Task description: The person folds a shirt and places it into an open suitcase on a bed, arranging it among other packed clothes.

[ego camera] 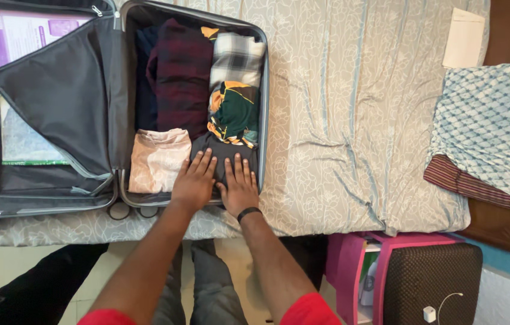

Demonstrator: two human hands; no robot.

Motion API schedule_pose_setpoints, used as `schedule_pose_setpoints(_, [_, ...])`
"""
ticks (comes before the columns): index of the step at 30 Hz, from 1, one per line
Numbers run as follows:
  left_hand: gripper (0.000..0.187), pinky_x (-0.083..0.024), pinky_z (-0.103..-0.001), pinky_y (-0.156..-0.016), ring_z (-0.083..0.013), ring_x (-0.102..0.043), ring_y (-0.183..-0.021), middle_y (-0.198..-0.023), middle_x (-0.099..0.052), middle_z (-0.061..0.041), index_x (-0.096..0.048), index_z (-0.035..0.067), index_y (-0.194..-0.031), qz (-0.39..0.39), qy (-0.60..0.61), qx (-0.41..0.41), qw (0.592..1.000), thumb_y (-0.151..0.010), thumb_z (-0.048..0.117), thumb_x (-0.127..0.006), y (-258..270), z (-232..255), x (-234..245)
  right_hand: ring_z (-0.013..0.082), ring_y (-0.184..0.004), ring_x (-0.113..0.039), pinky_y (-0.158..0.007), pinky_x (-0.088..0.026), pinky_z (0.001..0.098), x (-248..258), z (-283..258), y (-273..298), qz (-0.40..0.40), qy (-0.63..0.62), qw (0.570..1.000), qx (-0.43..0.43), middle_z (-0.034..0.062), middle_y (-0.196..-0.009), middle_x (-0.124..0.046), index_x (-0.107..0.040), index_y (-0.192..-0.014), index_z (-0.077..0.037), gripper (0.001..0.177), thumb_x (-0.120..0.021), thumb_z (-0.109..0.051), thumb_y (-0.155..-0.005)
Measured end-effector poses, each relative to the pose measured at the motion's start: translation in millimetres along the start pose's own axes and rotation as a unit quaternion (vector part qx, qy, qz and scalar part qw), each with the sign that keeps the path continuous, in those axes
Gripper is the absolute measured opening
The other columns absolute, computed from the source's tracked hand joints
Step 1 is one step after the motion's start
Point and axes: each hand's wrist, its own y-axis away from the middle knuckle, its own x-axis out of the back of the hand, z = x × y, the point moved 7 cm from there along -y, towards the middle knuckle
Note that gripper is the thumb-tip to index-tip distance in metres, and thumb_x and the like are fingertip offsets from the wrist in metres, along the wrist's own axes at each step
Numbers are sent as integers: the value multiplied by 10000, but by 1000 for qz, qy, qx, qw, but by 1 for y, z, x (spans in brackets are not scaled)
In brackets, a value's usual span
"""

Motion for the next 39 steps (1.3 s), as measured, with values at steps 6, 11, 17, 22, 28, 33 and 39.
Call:
schedule_pose_setpoints(6, [676, -205, -472, -1221, -265, -233, -1535, -1698, -184, -68, -340, 142, -1575, -124, -63, 27, 990, -968, 347, -557, -16, -5, -26, 336, -1585, -31, -1250, -106, 522, -15, 4, -11, -64, 11, 997, -29, 108, -1725, -5, -171, -1639, -228, 784, -548, -456, -991])
schedule_pose_setpoints(11, [695, -197, -476, -1221, -259, -215, -1539, -1698, -168, -57, -323, 149, -1576, -133, -58, 37, 989, -957, 356, -562, -18, -5, -26, 346, -1587, 1, -1246, -95, 527, -17, 5, -13, -81, 19, 996, -30, 116, -1724, 24, -135, -1645, -226, 781, -513, -479, -1010])
schedule_pose_setpoints(17, [649, -218, -492, -1224, -274, -269, -1528, -1666, -270, -77, -406, 133, -1535, -48, -18, -8, 999, -943, 326, -587, -4, 0, 3, 340, -1585, -7, -1251, -99, 525, -19, 5, -12, -73, 20, 997, -32, 116, -1723, 26, -135, -1640, -221, 788, -516, -491, -1006])
schedule_pose_setpoints(22, [689, -245, -521, -1208, -311, -299, -1509, -1637, -326, -129, -442, 81, -1509, 42, 56, 32, 997, -895, 331, -632, 23, -11, 31, 345, -1585, -37, -1248, -113, 525, -14, 3, -9, -40, 11, 999, -22, 120, -1726, -1, -151, -1645, -223, 806, -562, -449, -989])
schedule_pose_setpoints(28, [666, -255, -552, -1202, -332, -321, -1510, -1627, -352, -142, -450, 63, -1500, 62, 24, 108, 992, -910, 319, -624, 45, -54, 30, 333, -1567, -140, -1238, -123, 558, 28, -22, 4, 47, 8, 998, -35, 115, -1693, -158, -335, -1562, -188, 749, -644, -361, -902])
schedule_pose_setpoints(33, [652, -270, -551, -1213, -348, -323, -1519, -1639, -362, -171, -461, 51, -1519, 85, 7, 114, 990, -935, 295, -616, 53, -80, 24, 339, -1539, -291, -1237, -201, 552, 44, -84, -2, 151, -19, 979, 134, 129, -1652, -337, -486, -1518, -139, 631, -615, -211, -904])
schedule_pose_setpoints(39, [747, -250, -545, -1182, -435, -273, -1498, -1626, -297, -248, -429, 113, -1532, 12, -5, 163, 987, -880, 390, -666, 50, -95, 11, 320, -1510, -366, -1233, -281, 499, 1, -121, -49, 54, -21, 978, 198, 144, -1624, -394, -590, -1425, -164, 533, -572, -159, -892])
